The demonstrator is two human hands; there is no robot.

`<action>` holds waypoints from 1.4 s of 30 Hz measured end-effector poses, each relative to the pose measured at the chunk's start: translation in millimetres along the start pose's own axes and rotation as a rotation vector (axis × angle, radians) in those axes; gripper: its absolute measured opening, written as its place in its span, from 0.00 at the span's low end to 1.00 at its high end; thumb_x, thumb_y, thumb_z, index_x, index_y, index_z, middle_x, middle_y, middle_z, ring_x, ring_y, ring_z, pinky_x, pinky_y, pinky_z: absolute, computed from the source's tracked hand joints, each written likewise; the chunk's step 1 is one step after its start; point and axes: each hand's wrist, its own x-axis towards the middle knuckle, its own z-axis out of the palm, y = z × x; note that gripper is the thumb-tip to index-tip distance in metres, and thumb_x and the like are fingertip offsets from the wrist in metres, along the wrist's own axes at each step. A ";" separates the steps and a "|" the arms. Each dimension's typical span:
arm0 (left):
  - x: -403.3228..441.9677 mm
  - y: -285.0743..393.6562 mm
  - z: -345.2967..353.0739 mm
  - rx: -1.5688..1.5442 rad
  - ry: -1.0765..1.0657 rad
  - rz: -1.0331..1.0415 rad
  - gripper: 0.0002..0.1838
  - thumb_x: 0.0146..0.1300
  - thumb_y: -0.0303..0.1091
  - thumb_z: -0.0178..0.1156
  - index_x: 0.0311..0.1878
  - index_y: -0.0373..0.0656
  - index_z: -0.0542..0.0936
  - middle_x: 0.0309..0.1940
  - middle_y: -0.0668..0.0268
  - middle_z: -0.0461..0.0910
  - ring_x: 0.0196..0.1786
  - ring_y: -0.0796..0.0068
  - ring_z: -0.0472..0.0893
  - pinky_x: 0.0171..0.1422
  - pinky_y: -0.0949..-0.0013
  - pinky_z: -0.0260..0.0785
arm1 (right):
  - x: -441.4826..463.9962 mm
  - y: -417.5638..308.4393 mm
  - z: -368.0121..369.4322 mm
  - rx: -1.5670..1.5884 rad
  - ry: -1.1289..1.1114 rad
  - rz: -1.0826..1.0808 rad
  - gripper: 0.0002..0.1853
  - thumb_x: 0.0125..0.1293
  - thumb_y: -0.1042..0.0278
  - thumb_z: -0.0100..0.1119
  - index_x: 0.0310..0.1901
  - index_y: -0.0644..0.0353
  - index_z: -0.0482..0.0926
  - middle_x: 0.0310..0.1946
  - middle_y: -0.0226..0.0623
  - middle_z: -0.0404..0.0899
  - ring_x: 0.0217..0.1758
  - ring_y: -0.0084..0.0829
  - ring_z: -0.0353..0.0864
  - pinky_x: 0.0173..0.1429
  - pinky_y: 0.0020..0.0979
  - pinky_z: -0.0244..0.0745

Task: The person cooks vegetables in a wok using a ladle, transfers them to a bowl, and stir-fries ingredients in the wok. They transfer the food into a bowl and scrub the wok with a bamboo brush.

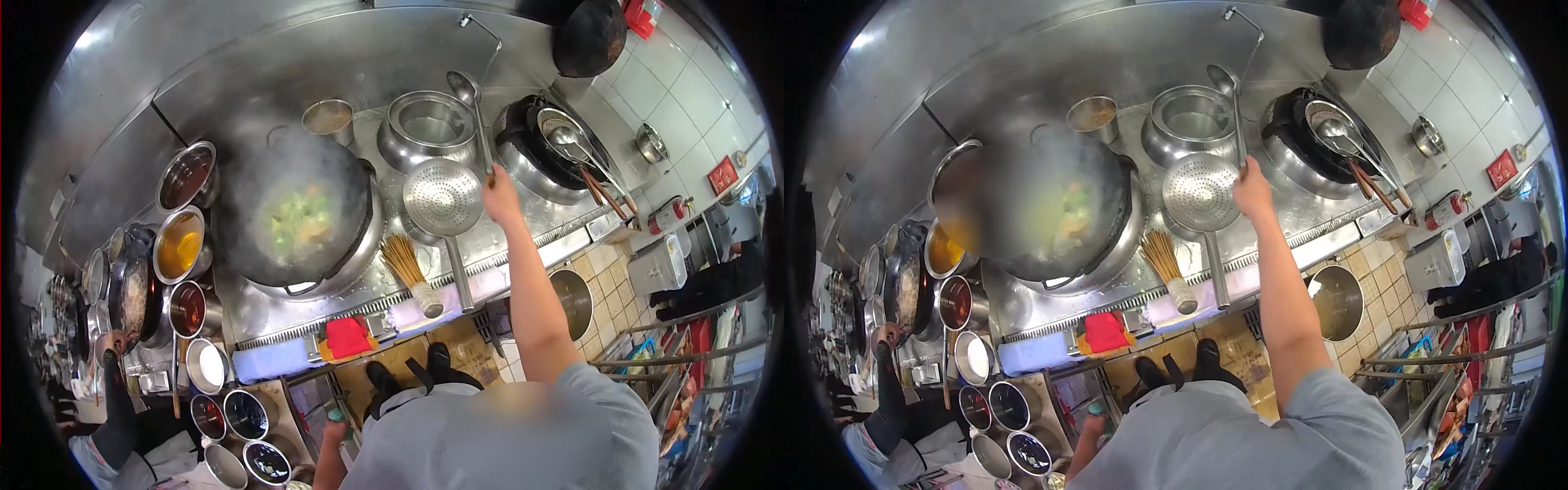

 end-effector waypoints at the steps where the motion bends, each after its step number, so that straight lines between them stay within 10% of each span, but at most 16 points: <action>1: 19.7 -21.2 7.1 0.149 -0.052 0.071 0.36 0.43 0.48 0.63 0.51 0.28 0.73 0.55 0.42 0.71 0.59 0.50 0.72 0.61 0.59 0.66 | 24.4 9.1 15.3 -0.098 0.075 -0.109 0.28 0.57 0.70 0.49 0.61 0.64 0.62 0.43 0.55 0.78 0.43 0.49 0.79 0.45 0.38 0.74; 3: -13.5 -0.8 1.9 0.226 -0.077 0.097 0.32 0.43 0.47 0.63 0.50 0.35 0.76 0.54 0.40 0.72 0.58 0.48 0.73 0.60 0.58 0.66 | 57.0 12.2 29.2 -0.193 0.139 -0.223 0.26 0.57 0.71 0.49 0.58 0.68 0.63 0.40 0.56 0.78 0.38 0.47 0.81 0.39 0.38 0.75; 5: -22.2 4.6 11.8 0.110 -0.016 0.013 0.30 0.44 0.48 0.62 0.50 0.38 0.77 0.53 0.41 0.73 0.57 0.48 0.73 0.60 0.58 0.67 | 67.7 -11.6 15.9 0.491 -0.355 0.206 0.13 0.58 0.73 0.48 0.45 0.70 0.66 0.29 0.48 0.75 0.26 0.35 0.77 0.27 0.32 0.71; 9: -43.4 11.6 30.8 -0.094 0.006 0.035 0.28 0.47 0.50 0.59 0.50 0.44 0.77 0.48 0.45 0.77 0.54 0.49 0.75 0.58 0.57 0.68 | 63.3 -30.0 -12.3 1.455 -0.518 0.681 0.03 0.62 0.79 0.44 0.31 0.63 0.62 0.22 0.33 0.65 0.19 0.22 0.66 0.21 0.22 0.62; 13: -30.1 -1.2 66.3 0.123 0.044 0.081 0.20 0.52 0.47 0.54 0.45 0.46 0.80 0.45 0.51 0.79 0.50 0.51 0.78 0.55 0.56 0.70 | 26.9 -42.5 -39.1 1.814 -0.663 0.471 0.08 0.55 0.86 0.43 0.24 0.63 0.60 0.20 0.32 0.60 0.21 0.22 0.59 0.21 0.21 0.59; 14: 1.9 -30.1 83.1 0.749 -0.146 0.463 0.19 0.56 0.46 0.49 0.42 0.46 0.80 0.44 0.49 0.79 0.49 0.53 0.79 0.52 0.56 0.71 | 13.8 -48.6 -45.6 1.914 -0.756 0.510 0.10 0.57 0.86 0.42 0.23 0.61 0.59 0.21 0.31 0.58 0.21 0.23 0.57 0.22 0.22 0.58; 18: -35.7 7.1 74.0 0.059 0.021 0.079 0.27 0.52 0.57 0.51 0.43 0.45 0.82 0.46 0.52 0.79 0.52 0.54 0.77 0.57 0.58 0.69 | -40.2 -67.7 -73.4 2.026 -1.076 0.761 0.03 0.67 0.78 0.37 0.36 0.67 0.61 0.28 0.35 0.59 0.26 0.24 0.63 0.25 0.24 0.60; 23: -8.7 12.1 80.3 -0.021 -0.028 0.003 0.39 0.48 0.53 0.58 0.58 0.33 0.69 0.57 0.46 0.71 0.60 0.52 0.71 0.62 0.60 0.65 | -133.5 -116.1 -90.3 1.989 -1.150 0.766 0.27 0.71 0.72 0.34 0.65 0.75 0.40 0.38 0.39 0.58 0.27 0.25 0.66 0.28 0.26 0.63; 34: 4.9 3.4 95.4 -0.186 0.001 -0.024 0.40 0.47 0.50 0.61 0.60 0.34 0.65 0.55 0.47 0.73 0.58 0.53 0.73 0.60 0.60 0.67 | -239.9 -178.9 -54.5 1.717 -1.507 0.984 0.30 0.70 0.70 0.35 0.69 0.65 0.36 0.37 0.36 0.60 0.26 0.21 0.70 0.25 0.24 0.68; 42: 28.1 -33.1 108.0 -0.078 -0.101 0.091 0.27 0.46 0.52 0.62 0.45 0.41 0.79 0.52 0.51 0.76 0.54 0.53 0.76 0.54 0.60 0.71 | -288.9 -217.8 17.4 1.387 -1.692 1.078 0.18 0.71 0.70 0.37 0.60 0.66 0.57 0.36 0.35 0.60 0.24 0.19 0.67 0.24 0.25 0.69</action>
